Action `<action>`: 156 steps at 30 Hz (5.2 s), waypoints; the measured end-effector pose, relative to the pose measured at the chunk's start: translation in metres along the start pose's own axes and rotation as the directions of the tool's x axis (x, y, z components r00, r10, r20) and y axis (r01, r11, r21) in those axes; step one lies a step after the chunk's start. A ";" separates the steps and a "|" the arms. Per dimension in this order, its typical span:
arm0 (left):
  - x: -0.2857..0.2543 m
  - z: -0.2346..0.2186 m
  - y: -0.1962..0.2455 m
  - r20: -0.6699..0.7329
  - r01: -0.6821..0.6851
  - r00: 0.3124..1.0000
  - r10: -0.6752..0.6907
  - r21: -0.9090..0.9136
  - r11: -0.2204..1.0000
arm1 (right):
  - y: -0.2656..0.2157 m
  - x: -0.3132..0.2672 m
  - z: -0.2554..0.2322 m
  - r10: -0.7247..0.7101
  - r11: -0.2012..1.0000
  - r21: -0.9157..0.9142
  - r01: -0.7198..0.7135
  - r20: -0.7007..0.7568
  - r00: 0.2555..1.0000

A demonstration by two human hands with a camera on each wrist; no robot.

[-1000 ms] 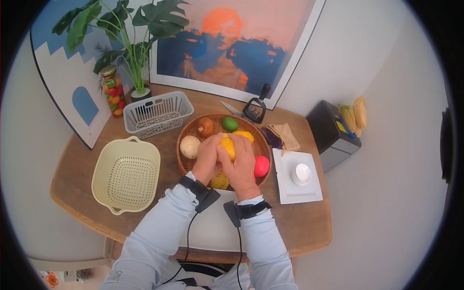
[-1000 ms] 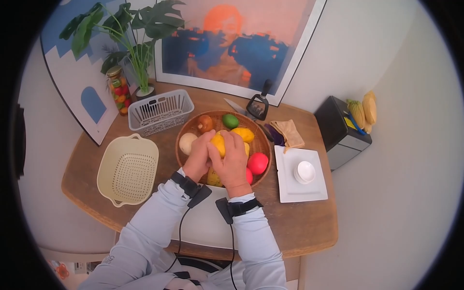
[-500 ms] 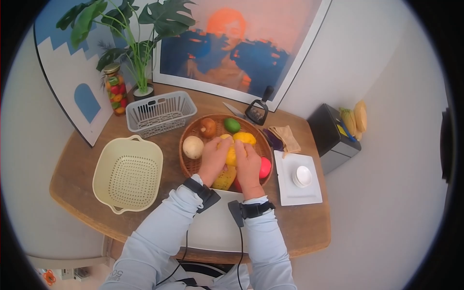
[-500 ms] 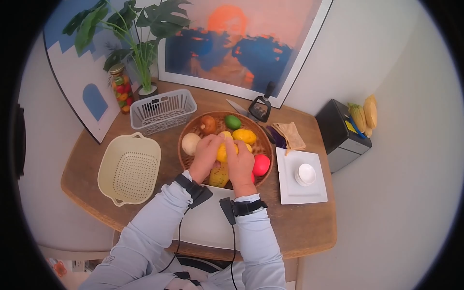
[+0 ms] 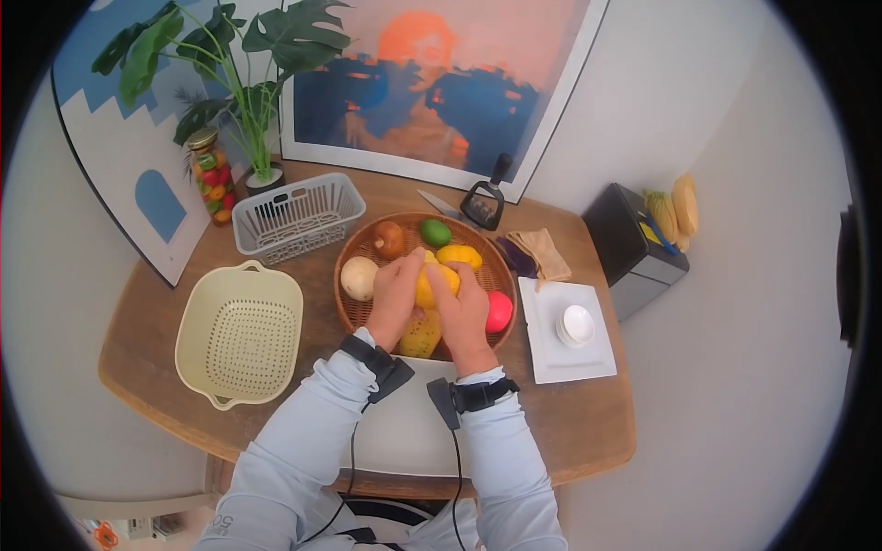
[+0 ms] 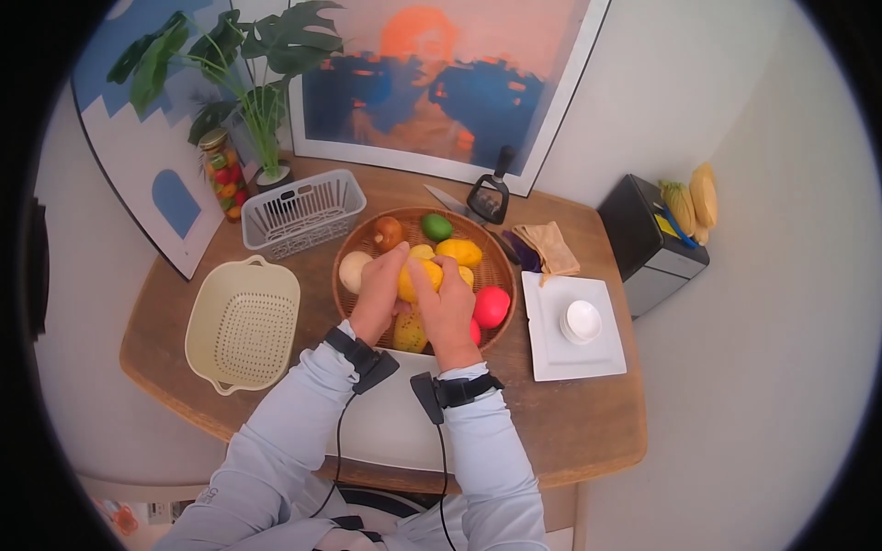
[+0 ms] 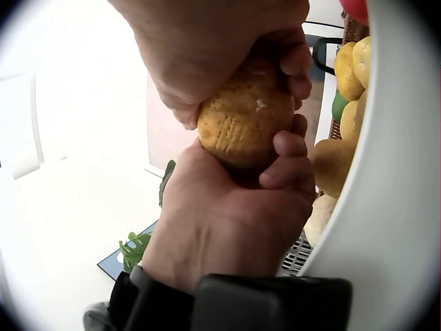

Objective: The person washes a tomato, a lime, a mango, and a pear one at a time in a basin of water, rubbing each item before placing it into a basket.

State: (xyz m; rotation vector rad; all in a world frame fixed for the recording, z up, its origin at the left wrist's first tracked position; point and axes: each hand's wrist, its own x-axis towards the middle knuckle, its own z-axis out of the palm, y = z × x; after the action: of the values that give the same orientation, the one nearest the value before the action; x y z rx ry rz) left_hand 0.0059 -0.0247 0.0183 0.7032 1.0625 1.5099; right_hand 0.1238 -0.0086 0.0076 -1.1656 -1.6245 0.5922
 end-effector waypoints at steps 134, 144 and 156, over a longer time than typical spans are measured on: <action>0.008 0.002 -0.014 -0.037 -0.220 0.967 0.254 0.387 0.895 | -0.006 0.005 -0.011 0.360 0.865 0.303 -0.400 0.180 0.915; 0.006 0.003 -0.004 -0.078 -0.031 0.996 0.045 0.172 0.985 | -0.006 0.000 0.000 0.004 0.999 0.042 -0.004 -0.005 1.000; 0.009 0.002 -0.013 -0.020 -0.276 0.954 0.298 0.319 0.906 | -0.005 0.007 -0.008 0.415 0.721 0.488 -0.492 0.265 0.870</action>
State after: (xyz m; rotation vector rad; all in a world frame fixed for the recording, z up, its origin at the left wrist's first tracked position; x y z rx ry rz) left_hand 0.0117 -0.0154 0.0061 1.0758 1.3129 1.6400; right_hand 0.1287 -0.0062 0.0180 -1.0966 -1.1369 1.3884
